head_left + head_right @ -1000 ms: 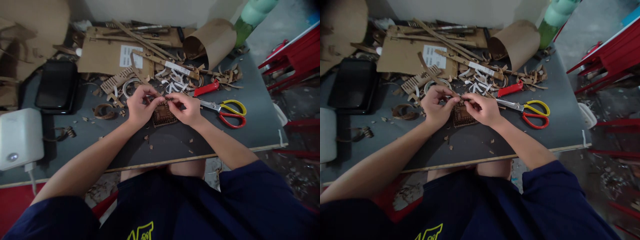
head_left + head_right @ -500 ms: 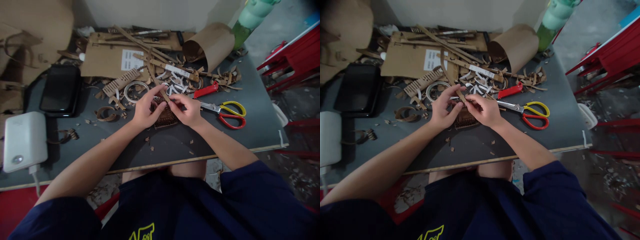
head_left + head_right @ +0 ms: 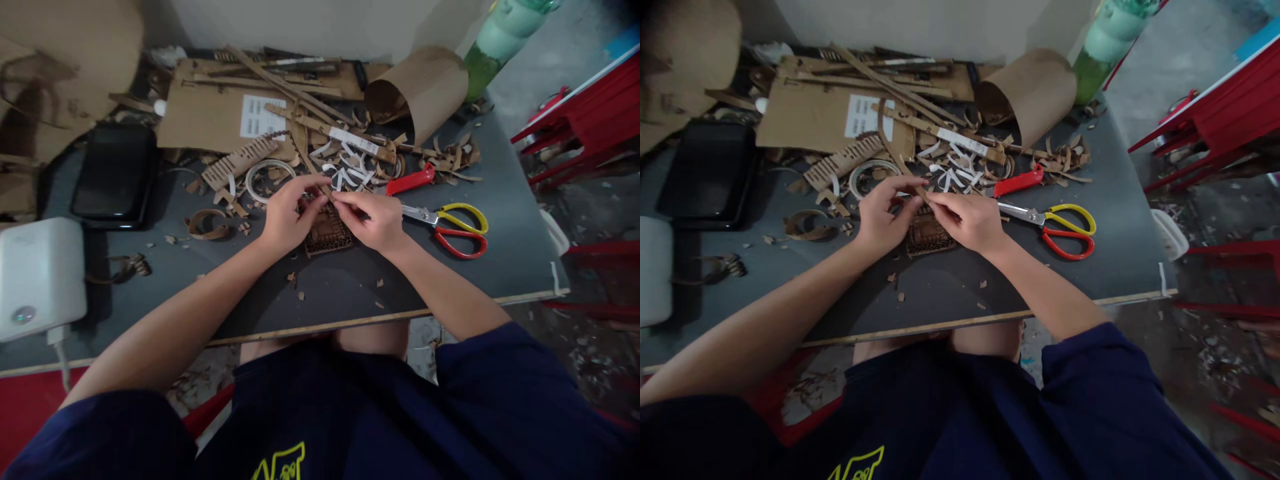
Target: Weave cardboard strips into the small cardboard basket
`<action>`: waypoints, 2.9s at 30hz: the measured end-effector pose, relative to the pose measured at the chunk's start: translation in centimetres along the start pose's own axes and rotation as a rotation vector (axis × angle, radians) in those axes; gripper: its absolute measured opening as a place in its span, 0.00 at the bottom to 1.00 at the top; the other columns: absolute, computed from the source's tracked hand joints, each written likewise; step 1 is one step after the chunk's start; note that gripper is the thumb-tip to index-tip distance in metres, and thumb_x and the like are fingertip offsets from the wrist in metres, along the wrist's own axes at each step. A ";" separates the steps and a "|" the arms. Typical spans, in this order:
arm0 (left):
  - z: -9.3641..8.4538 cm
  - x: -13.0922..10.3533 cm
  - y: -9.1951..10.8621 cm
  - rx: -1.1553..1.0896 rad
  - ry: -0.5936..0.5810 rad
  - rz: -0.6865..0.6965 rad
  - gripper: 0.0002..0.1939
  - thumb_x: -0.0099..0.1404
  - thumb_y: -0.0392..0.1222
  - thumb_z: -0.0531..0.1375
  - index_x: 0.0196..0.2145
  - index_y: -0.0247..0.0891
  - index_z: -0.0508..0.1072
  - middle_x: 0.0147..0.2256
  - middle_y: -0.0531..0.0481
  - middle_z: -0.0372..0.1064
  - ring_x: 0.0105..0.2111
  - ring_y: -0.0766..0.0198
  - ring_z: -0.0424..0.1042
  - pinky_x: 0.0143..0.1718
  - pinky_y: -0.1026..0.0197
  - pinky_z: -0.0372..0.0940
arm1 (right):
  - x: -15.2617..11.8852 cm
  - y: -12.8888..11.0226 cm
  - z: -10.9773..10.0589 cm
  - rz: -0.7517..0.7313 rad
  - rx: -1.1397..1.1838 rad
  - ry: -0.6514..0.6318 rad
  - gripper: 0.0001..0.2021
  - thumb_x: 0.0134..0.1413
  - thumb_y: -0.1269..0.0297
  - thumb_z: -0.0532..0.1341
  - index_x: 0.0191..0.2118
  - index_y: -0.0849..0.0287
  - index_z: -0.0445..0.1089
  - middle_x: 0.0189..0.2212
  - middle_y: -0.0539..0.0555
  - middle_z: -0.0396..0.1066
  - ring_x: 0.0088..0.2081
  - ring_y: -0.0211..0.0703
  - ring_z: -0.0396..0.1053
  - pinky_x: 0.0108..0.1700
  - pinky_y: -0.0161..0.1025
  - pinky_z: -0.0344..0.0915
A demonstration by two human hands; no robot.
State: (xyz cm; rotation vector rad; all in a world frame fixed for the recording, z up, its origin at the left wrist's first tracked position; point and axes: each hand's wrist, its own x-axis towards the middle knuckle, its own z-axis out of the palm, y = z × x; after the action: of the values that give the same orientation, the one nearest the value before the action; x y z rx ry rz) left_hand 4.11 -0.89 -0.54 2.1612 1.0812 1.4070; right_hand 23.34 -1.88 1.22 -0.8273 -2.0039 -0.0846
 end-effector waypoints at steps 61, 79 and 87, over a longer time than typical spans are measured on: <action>-0.2 0.0 1.5 -0.343 -0.068 -0.275 0.26 0.62 0.65 0.63 0.31 0.37 0.81 0.27 0.49 0.79 0.27 0.67 0.76 0.29 0.68 0.70 | 0.0 -0.5 -0.2 0.147 0.121 0.016 0.04 0.58 0.65 0.61 0.33 0.56 0.73 0.20 0.45 0.71 0.22 0.32 0.69 0.28 0.30 0.66; 0.4 -0.1 1.3 -0.344 -0.141 -0.283 0.27 0.62 0.68 0.61 0.30 0.38 0.73 0.27 0.48 0.78 0.27 0.65 0.77 0.27 0.66 0.72 | 0.1 -0.5 -0.3 0.309 0.274 -0.116 0.09 0.60 0.62 0.58 0.32 0.59 0.71 0.18 0.44 0.66 0.20 0.30 0.62 0.26 0.30 0.60; 0.2 -0.1 1.4 -0.323 -0.155 -0.228 0.25 0.65 0.65 0.61 0.31 0.37 0.72 0.28 0.47 0.79 0.27 0.66 0.78 0.28 0.68 0.71 | 0.0 0.1 0.4 0.526 0.678 -0.175 0.11 0.60 0.57 0.59 0.32 0.59 0.67 0.17 0.42 0.59 0.17 0.27 0.55 0.19 0.29 0.52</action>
State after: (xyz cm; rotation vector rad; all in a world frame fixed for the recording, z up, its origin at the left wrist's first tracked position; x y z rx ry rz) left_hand 4.82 -1.85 0.14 1.8211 0.9367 1.1966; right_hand 23.11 -1.64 0.99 -0.8883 -1.7246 0.9401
